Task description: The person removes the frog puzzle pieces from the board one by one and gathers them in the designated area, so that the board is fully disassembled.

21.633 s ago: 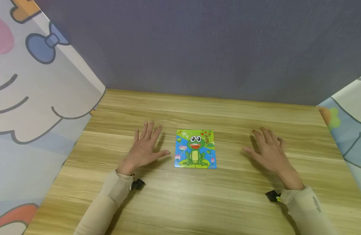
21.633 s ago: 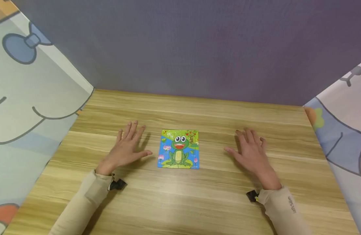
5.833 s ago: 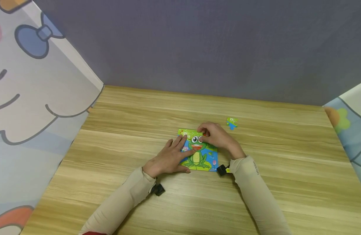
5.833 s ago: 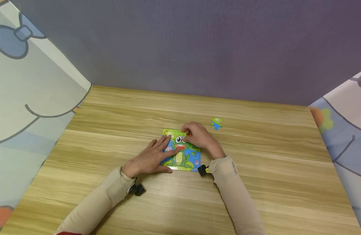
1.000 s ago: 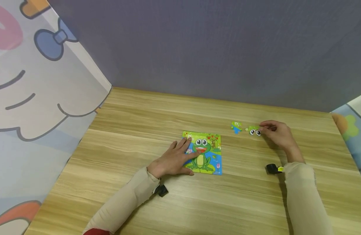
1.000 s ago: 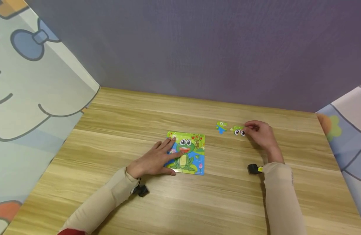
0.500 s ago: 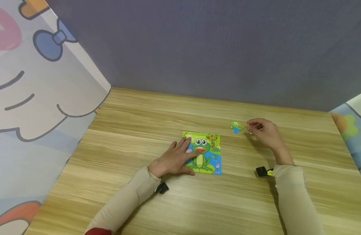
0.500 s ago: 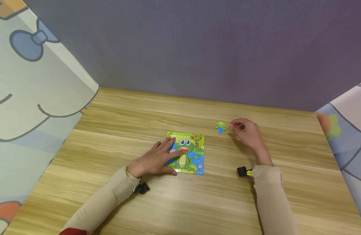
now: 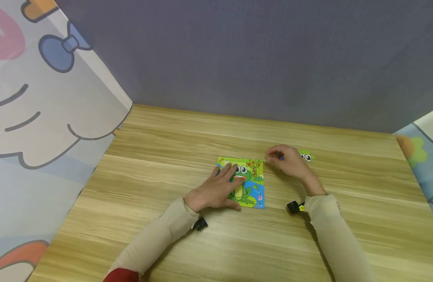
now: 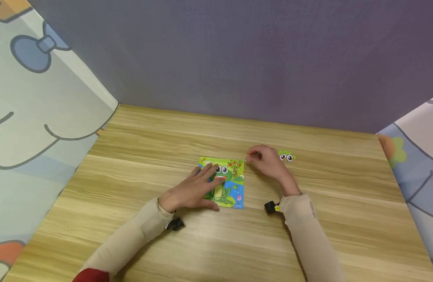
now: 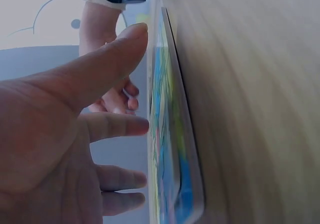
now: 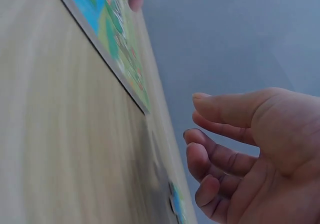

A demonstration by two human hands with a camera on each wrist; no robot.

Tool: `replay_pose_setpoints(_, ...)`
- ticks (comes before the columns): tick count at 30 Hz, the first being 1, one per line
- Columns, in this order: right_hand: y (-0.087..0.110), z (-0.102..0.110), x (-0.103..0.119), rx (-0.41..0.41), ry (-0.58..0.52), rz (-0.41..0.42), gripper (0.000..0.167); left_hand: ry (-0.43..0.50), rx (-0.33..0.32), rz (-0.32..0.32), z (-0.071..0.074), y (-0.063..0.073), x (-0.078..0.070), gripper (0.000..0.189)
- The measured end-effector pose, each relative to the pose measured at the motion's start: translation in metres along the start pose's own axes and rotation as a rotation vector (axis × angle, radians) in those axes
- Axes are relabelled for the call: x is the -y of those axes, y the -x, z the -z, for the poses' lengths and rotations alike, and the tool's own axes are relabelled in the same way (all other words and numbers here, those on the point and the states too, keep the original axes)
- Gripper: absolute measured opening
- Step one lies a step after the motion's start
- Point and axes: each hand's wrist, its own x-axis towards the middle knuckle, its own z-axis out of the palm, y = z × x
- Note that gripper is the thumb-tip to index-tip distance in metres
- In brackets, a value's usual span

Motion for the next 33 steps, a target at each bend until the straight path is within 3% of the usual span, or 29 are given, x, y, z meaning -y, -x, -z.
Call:
replay_pose_setpoints(14, -0.013, -0.033, 0.02, 0.145, -0.055, 0.115, 0.021, -0.098, 0.049, -0.005, -0.007, -0.009, -0.009, 0.089)
replay_pose_setpoints(33, -0.01, -0.039, 0.013, 0.235, 0.027, 0.218, 0.019, -0.151, 0.075, -0.018, -0.01, -0.01, -0.008, 0.091)
